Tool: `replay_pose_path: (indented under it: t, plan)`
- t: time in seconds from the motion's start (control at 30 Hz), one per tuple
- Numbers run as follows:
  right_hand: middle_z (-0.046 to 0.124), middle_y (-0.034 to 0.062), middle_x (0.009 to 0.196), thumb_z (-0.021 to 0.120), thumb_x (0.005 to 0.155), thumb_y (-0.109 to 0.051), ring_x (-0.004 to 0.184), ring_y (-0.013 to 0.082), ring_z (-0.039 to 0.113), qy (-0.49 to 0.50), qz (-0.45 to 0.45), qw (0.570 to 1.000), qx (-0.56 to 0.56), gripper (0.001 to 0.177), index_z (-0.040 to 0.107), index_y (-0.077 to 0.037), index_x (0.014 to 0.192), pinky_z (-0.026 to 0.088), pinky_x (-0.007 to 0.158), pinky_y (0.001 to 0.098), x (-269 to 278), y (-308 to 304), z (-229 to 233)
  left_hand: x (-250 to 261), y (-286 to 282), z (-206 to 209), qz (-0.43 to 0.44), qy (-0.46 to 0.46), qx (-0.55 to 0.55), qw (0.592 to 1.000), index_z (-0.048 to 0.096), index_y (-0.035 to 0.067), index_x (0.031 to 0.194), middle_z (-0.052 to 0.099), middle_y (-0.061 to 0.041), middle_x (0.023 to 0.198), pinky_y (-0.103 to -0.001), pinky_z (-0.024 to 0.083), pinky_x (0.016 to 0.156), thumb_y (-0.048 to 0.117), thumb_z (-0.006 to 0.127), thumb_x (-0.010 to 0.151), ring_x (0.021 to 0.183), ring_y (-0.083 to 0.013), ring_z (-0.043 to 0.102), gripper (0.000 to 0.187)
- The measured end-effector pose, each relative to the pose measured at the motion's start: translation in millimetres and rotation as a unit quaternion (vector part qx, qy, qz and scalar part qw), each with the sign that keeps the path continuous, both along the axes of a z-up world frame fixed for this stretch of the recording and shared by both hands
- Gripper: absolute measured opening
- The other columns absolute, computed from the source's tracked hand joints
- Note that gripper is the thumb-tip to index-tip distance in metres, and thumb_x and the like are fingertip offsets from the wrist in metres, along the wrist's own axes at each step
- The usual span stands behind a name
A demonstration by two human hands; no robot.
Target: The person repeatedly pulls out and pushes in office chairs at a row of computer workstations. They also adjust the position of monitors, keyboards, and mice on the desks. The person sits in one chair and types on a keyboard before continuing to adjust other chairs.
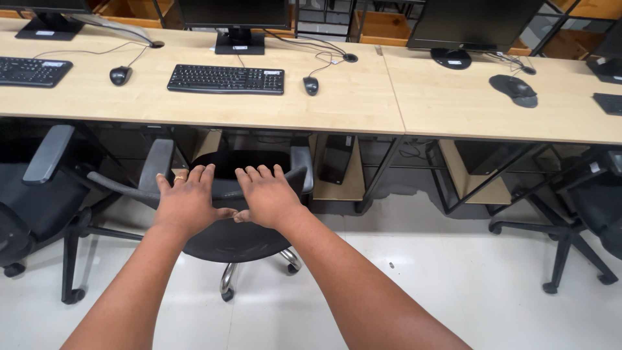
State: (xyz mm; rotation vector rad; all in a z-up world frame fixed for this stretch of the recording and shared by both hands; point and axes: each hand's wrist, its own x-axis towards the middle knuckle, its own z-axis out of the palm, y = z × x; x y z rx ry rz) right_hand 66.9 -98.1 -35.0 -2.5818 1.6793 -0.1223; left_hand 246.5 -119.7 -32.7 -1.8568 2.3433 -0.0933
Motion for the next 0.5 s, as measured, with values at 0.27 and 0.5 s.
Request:
replay_pose_path:
  t: [0.27, 0.5]
  plan:
    - [0.044, 0.0186, 0.152, 0.083, 0.071, -0.058, 0.143, 0.0343, 0.039, -0.038, 0.012, 0.999, -0.034, 0.109, 0.037, -0.001, 0.151, 0.027, 0.12, 0.0522, -14, 39, 17, -19, 38, 32, -0.015, -0.008, 0.004, 1.0, 0.032, 0.013, 0.157, 0.04, -0.005, 0.159, -0.069, 0.022, 0.117, 0.075, 0.075, 0.073, 0.148, -0.0281, 0.036, 0.113]
    - [0.048, 0.0201, 0.151, 0.085, 0.071, -0.054, 0.142, 0.0344, 0.042, -0.059, -0.007, 0.995, -0.076, 0.104, 0.042, 0.002, 0.148, 0.029, 0.122, 0.0481, -40, 66, 33, -40, 66, 35, -0.069, 0.039, -0.035, 0.996, 0.035, 0.011, 0.154, 0.043, -0.005, 0.156, -0.069, 0.023, 0.116, 0.059, 0.075, 0.081, 0.146, -0.0288, 0.037, 0.097]
